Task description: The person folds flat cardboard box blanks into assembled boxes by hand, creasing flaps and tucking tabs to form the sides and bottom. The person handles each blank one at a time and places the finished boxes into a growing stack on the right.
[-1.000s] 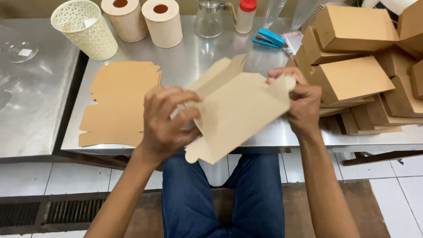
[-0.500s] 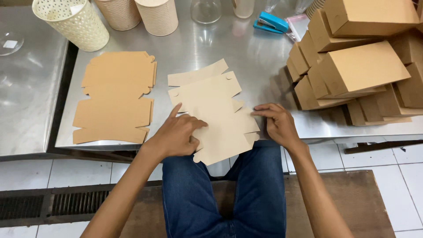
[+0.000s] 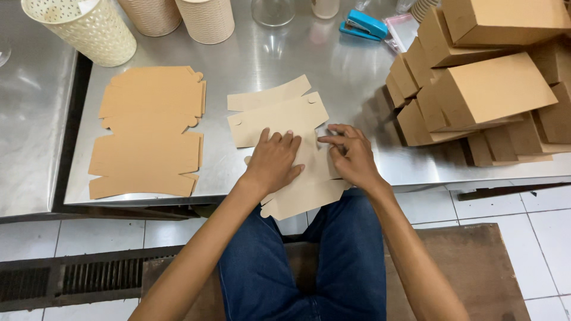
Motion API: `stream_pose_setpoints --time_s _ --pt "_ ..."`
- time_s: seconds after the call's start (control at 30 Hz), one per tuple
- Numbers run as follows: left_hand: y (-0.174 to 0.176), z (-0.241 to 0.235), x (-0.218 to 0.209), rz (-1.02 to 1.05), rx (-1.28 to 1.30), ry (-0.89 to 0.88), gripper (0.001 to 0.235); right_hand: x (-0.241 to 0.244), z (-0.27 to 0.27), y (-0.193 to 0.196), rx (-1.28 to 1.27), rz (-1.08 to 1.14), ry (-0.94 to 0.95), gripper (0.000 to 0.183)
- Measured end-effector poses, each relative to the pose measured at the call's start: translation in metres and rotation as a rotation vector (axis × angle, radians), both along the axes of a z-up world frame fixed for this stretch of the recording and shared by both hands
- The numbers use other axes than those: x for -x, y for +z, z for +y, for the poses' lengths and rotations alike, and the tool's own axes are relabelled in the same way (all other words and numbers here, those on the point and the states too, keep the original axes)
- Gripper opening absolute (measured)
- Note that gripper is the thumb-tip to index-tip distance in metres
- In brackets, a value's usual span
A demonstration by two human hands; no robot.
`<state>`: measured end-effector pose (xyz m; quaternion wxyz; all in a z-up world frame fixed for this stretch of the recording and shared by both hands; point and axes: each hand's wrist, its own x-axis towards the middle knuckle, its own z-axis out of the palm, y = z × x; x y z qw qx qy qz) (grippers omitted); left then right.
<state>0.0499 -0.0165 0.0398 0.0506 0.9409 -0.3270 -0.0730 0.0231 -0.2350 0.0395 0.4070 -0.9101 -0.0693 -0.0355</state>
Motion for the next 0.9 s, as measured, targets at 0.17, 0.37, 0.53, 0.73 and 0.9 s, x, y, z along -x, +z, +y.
stream_pose_setpoints --time_s 0.17,0.37,0.53,0.73,0.9 --pt "0.023 0.001 0.018 0.011 0.0 0.01 0.074 0.003 0.013 -0.002 0.128 0.014 0.03 0.038" --pt "0.016 0.001 0.018 -0.034 -0.027 0.0 0.058 0.004 0.015 -0.003 0.238 0.014 0.01 0.042" --pt "0.014 -0.002 0.021 -0.032 -0.037 0.009 0.056 -0.001 0.018 0.007 0.285 0.006 -0.016 0.044" --pt "0.005 -0.01 0.028 -0.063 0.01 0.055 0.056 0.001 0.027 0.008 0.44 0.006 -0.003 0.048" --pt "-0.003 -0.018 0.023 -0.123 -0.059 -0.043 0.05 0.005 0.034 0.026 0.574 0.046 0.057 0.054"
